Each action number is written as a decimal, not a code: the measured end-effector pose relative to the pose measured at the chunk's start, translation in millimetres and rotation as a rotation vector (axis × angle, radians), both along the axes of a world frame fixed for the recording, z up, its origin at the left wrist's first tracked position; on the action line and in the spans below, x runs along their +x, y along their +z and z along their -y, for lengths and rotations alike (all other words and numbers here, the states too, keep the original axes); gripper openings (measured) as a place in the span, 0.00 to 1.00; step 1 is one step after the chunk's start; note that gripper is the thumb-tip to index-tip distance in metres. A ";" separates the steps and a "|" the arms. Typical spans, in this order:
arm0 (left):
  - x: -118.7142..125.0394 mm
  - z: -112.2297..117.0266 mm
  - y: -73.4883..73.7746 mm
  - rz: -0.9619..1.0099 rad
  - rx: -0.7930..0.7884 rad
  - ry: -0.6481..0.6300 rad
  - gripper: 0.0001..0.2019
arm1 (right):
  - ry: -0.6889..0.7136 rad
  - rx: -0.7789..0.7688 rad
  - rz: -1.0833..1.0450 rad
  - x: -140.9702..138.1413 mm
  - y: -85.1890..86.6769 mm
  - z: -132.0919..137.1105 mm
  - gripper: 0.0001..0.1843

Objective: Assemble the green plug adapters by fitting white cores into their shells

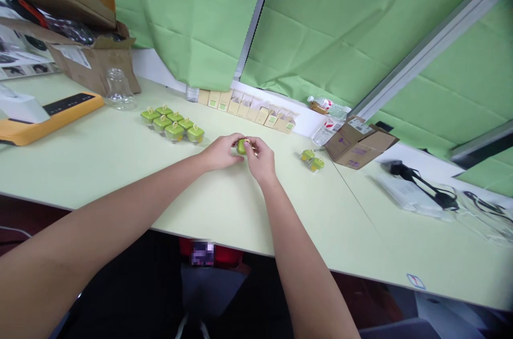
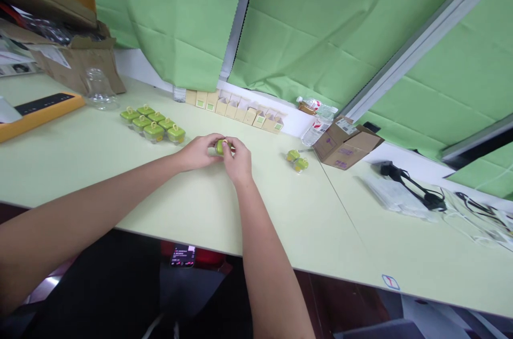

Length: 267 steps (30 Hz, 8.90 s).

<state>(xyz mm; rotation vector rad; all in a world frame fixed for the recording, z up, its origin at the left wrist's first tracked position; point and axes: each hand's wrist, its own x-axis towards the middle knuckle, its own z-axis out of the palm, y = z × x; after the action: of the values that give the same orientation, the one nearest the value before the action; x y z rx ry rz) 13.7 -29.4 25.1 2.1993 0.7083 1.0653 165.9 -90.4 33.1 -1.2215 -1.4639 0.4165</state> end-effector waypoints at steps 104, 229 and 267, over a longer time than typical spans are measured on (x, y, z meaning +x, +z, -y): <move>17.1 4.4 -1.0 0.351 -0.580 -0.175 0.22 | 0.189 -0.307 -0.747 -7.7 8.6 1.5 0.10; 14.9 5.8 2.2 0.295 -0.579 -0.174 0.19 | 0.152 -0.321 -0.710 -7.6 9.8 2.9 0.10; 1.1 5.1 3.0 0.041 0.104 -0.058 0.25 | 0.013 -0.139 -0.345 -3.1 -5.5 -7.5 0.14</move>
<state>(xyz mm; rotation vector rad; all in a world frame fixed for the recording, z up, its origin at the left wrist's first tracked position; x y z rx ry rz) 14.8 -34.6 28.1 2.2645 0.5793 1.1366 162.8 -82.9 27.6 -1.1818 -1.1622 0.7108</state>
